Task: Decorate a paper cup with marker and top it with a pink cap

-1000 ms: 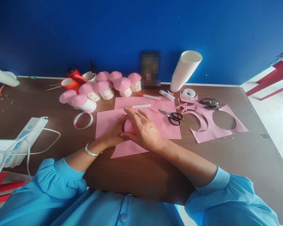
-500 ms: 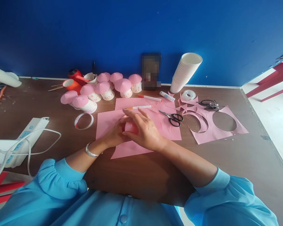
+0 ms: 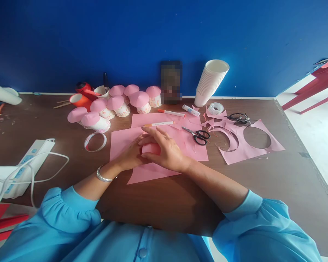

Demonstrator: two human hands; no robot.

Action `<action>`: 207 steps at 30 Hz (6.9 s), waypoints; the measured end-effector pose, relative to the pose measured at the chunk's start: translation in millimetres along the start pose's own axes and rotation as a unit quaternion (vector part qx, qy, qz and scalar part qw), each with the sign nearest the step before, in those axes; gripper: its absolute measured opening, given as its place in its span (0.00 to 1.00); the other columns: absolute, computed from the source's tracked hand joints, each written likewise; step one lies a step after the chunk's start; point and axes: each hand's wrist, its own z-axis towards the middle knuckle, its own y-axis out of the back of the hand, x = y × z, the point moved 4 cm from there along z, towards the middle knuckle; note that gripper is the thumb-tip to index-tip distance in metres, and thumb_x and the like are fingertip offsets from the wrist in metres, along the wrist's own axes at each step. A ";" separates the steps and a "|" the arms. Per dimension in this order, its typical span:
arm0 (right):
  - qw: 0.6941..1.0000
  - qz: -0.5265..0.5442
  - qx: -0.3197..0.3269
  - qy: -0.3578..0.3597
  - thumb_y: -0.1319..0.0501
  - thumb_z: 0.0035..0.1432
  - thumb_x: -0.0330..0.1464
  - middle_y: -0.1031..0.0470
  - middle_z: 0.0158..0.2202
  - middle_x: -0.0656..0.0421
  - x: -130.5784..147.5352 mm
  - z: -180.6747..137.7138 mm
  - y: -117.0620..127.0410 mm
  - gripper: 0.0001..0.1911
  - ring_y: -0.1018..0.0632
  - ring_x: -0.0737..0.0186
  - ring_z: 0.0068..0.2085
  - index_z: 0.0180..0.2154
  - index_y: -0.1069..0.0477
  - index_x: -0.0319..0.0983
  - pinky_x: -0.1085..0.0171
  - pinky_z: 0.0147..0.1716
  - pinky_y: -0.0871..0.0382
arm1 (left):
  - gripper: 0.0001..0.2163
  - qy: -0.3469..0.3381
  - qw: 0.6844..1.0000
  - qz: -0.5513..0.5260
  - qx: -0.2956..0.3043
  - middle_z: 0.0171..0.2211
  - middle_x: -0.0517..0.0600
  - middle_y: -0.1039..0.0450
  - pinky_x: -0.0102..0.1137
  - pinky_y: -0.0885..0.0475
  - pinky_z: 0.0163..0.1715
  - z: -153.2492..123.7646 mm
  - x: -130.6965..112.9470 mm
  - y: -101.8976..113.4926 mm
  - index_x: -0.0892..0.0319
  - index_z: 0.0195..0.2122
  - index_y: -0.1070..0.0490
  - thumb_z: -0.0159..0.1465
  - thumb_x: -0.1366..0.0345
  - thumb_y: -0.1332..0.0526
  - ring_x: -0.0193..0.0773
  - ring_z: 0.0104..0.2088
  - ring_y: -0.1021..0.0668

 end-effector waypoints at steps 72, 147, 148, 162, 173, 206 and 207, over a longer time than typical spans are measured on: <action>0.930 -0.321 -0.045 0.175 0.43 0.70 0.22 0.29 0.67 0.43 14.0 -70.9 13.4 0.34 0.33 0.49 0.73 0.74 0.45 0.31 0.46 0.72 0.33 | 0.37 -0.151 0.987 -0.031 0.042 0.69 0.59 0.30 0.60 0.56 0.76 23.9 -7.5 9.8 0.50 0.69 0.32 0.62 0.40 0.30 0.60 0.75 0.38; 0.918 -0.356 -0.044 0.171 0.45 0.69 0.21 0.30 0.68 0.48 13.2 -72.1 8.6 0.36 0.33 0.51 0.73 0.75 0.48 0.35 0.46 0.74 0.37 | 0.26 -0.085 0.994 0.050 -0.047 0.72 0.55 0.34 0.57 0.42 0.75 -22.9 9.0 15.6 0.48 0.73 0.39 0.75 0.53 0.42 0.50 0.76 0.37; 0.917 -0.358 -0.042 0.172 0.44 0.69 0.21 0.30 0.69 0.47 13.2 -72.2 8.5 0.36 0.33 0.50 0.73 0.75 0.48 0.34 0.46 0.74 0.37 | 0.28 -0.087 0.993 0.054 -0.056 0.73 0.56 0.36 0.56 0.42 0.75 -23.5 8.9 16.8 0.48 0.74 0.41 0.75 0.53 0.41 0.50 0.76 0.37; 0.924 -0.340 -0.051 0.164 0.44 0.68 0.22 0.27 0.67 0.49 12.0 -70.9 10.8 0.39 0.29 0.51 0.71 0.76 0.50 0.38 0.45 0.72 0.35 | 0.38 -0.131 0.989 0.026 -0.059 0.73 0.60 0.36 0.58 0.42 0.75 -14.8 4.2 27.2 0.49 0.74 0.42 0.67 0.42 0.35 0.56 0.76 0.37; 0.956 -0.268 -0.114 0.042 0.46 0.66 0.22 0.22 0.59 0.44 -19.5 -60.2 28.1 0.34 0.21 0.44 0.59 0.71 0.40 0.39 0.42 0.57 0.21 | 0.54 -0.009 0.998 0.038 -0.039 0.72 0.68 0.37 0.67 0.44 0.72 -26.2 27.5 -9.9 0.55 0.74 0.48 0.53 0.42 0.23 0.67 0.73 0.34; 0.753 -0.649 0.108 -0.014 0.48 0.69 0.29 0.26 0.49 0.45 -112.5 88.5 119.2 0.32 0.30 0.47 0.46 0.72 0.42 0.42 0.54 0.45 0.44 | 0.19 0.081 0.958 0.050 -0.270 0.43 0.54 0.17 0.39 0.20 0.47 -49.7 65.2 41.7 0.57 0.45 0.20 0.61 0.48 0.28 0.47 0.45 0.17; 0.752 -0.650 0.110 -0.011 0.47 0.69 0.29 0.26 0.49 0.45 -113.1 88.0 119.4 0.31 0.30 0.48 0.46 0.72 0.42 0.42 0.54 0.45 0.44 | 0.20 0.082 0.956 0.050 -0.276 0.43 0.54 0.17 0.39 0.19 0.47 -50.0 66.0 41.8 0.58 0.45 0.20 0.61 0.48 0.27 0.47 0.44 0.17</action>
